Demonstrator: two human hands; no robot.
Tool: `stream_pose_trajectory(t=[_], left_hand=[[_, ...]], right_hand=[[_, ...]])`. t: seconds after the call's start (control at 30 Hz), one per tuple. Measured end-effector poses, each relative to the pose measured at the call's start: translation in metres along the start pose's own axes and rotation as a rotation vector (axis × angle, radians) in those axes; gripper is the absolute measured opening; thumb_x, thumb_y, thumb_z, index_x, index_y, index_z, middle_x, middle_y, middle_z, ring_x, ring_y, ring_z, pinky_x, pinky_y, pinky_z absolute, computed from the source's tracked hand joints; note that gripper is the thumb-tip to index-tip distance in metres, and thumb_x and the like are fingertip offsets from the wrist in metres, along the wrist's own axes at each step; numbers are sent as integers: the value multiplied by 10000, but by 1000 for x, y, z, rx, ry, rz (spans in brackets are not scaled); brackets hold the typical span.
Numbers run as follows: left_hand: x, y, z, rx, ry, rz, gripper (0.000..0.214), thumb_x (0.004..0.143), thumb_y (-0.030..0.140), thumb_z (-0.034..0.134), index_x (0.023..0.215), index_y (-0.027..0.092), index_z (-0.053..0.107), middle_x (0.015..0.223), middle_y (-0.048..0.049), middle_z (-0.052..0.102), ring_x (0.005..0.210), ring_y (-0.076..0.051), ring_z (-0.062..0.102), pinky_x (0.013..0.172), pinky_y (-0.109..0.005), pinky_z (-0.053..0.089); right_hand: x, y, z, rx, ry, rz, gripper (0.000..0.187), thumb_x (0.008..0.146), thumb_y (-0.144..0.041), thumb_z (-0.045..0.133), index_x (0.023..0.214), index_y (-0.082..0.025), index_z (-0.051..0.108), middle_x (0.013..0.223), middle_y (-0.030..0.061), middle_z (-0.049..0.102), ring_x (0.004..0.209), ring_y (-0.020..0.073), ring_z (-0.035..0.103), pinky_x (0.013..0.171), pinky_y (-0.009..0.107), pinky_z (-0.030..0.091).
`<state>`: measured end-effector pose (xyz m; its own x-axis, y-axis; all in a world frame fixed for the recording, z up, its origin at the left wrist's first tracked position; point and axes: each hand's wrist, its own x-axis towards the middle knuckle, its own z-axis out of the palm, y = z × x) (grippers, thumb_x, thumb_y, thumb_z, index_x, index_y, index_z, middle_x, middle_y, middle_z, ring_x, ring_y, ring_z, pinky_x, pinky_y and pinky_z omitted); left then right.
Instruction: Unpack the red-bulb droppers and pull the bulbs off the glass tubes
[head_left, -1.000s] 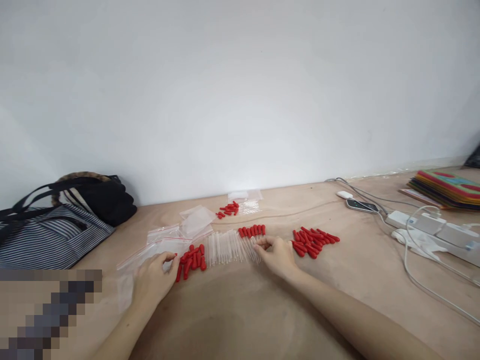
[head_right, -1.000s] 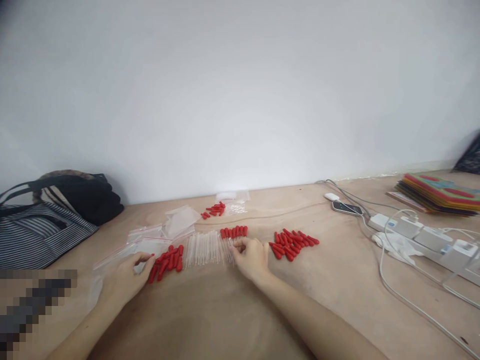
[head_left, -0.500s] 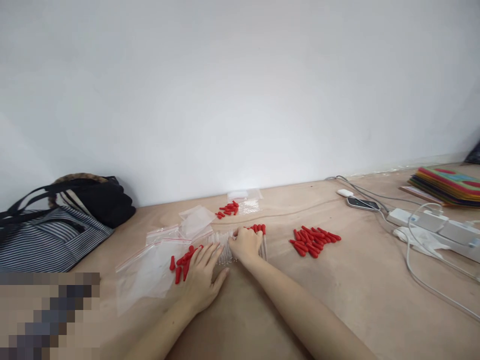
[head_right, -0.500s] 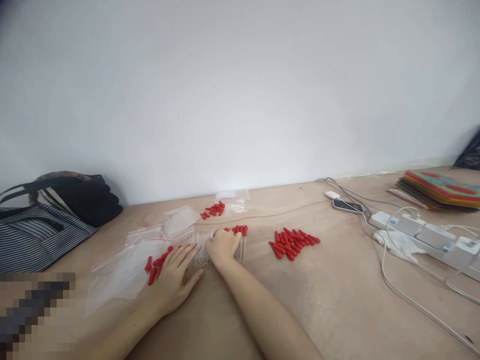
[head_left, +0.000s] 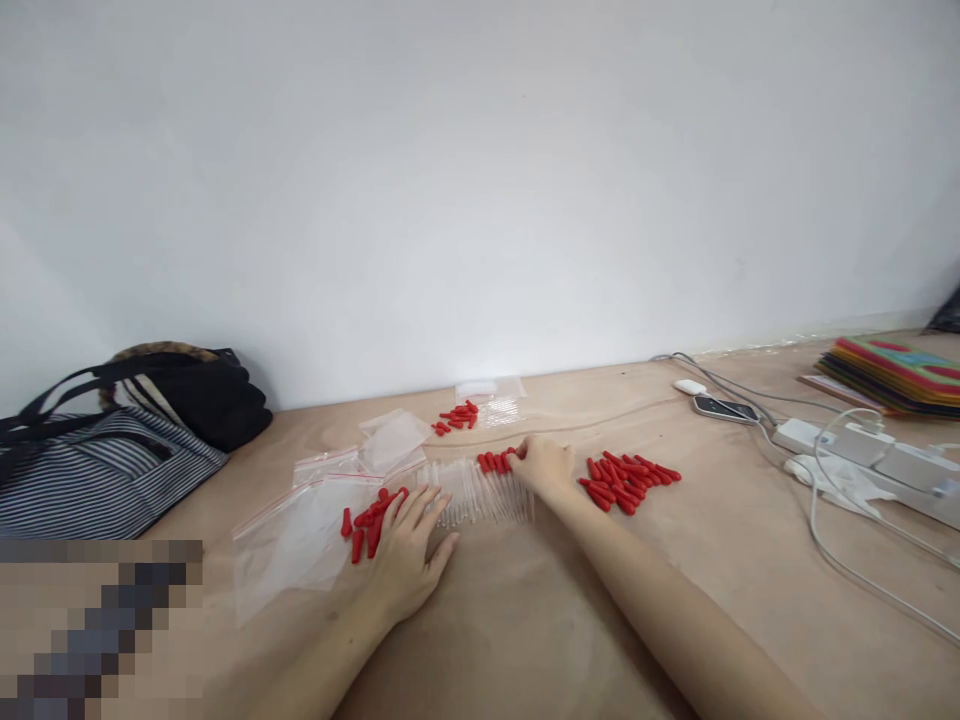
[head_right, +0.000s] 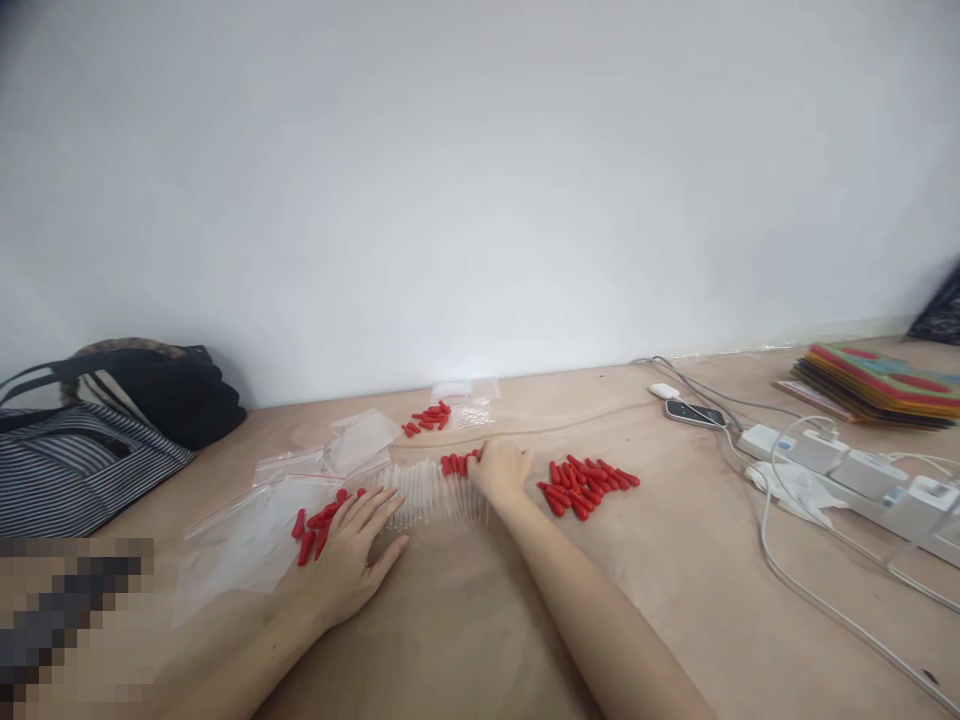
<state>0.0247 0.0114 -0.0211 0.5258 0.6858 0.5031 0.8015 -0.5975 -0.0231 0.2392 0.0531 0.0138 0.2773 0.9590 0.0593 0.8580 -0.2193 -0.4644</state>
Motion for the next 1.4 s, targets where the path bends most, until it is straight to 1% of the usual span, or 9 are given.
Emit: stream_pose_trajectory(t=[0.17,0.43,0.6,0.83,0.93,1.03,1.2,1.3,1.4], left_hand=[[1,1,1,-11,6,0,359,796,311,462,1130,189,508,1162,-92,550,1121,-259,451,948,-487,318],[-1,0,2,-35,34,-12,331,784,306,485,1091,193,532,1117,-89,564,1101,-264,460,928,-465,353],[-1,0,1,-35,96,14,308,782,282,490,1068,182,540,1083,-94,573,1076,-263,471,908,-454,361],[4,11,-15,-84,237,62,183,803,231,473,937,193,592,894,-56,630,908,-214,536,828,-380,363],[8,29,-30,-161,211,77,179,828,211,439,898,206,604,824,-29,641,833,-179,545,795,-342,351],[10,51,-40,-239,194,140,205,838,212,425,927,221,610,820,-17,649,817,-167,542,777,-325,335],[8,75,-39,-246,383,269,196,851,257,444,915,219,625,739,0,661,749,-158,550,801,-340,306],[5,76,-37,-147,392,279,213,866,189,418,842,209,628,645,19,643,672,-139,538,794,-339,300],[3,73,-38,-71,342,253,251,876,169,393,765,206,615,597,24,611,649,-136,525,781,-340,299]], right_hand=[[7,23,-8,-66,-110,38,226,670,-389,542,704,-182,628,811,91,660,827,262,590,797,416,302],[8,23,-11,-50,-197,64,226,635,-365,552,735,-178,629,820,100,658,844,290,591,747,395,357],[7,20,-14,41,-185,64,165,634,-310,542,642,-159,607,750,115,652,811,302,586,720,393,362],[-26,32,-28,423,-189,-124,246,762,-375,441,672,-173,547,706,16,624,690,137,574,623,234,398],[-58,43,-29,894,-272,-245,260,705,-429,538,676,-171,520,626,0,602,618,119,554,594,230,401],[-86,49,-24,1194,-336,-218,286,606,-414,668,699,-174,543,609,-8,611,602,120,555,605,245,410],[-108,43,-10,1316,-406,-159,278,512,-376,749,628,-176,595,605,-18,626,558,105,547,575,241,421],[-110,40,-3,1336,-483,-191,275,526,-397,739,659,-183,630,691,1,659,641,131,587,648,267,442],[-108,44,-1,1145,-424,-226,293,609,-456,665,731,-189,668,694,18,662,636,145,579,625,278,432]])
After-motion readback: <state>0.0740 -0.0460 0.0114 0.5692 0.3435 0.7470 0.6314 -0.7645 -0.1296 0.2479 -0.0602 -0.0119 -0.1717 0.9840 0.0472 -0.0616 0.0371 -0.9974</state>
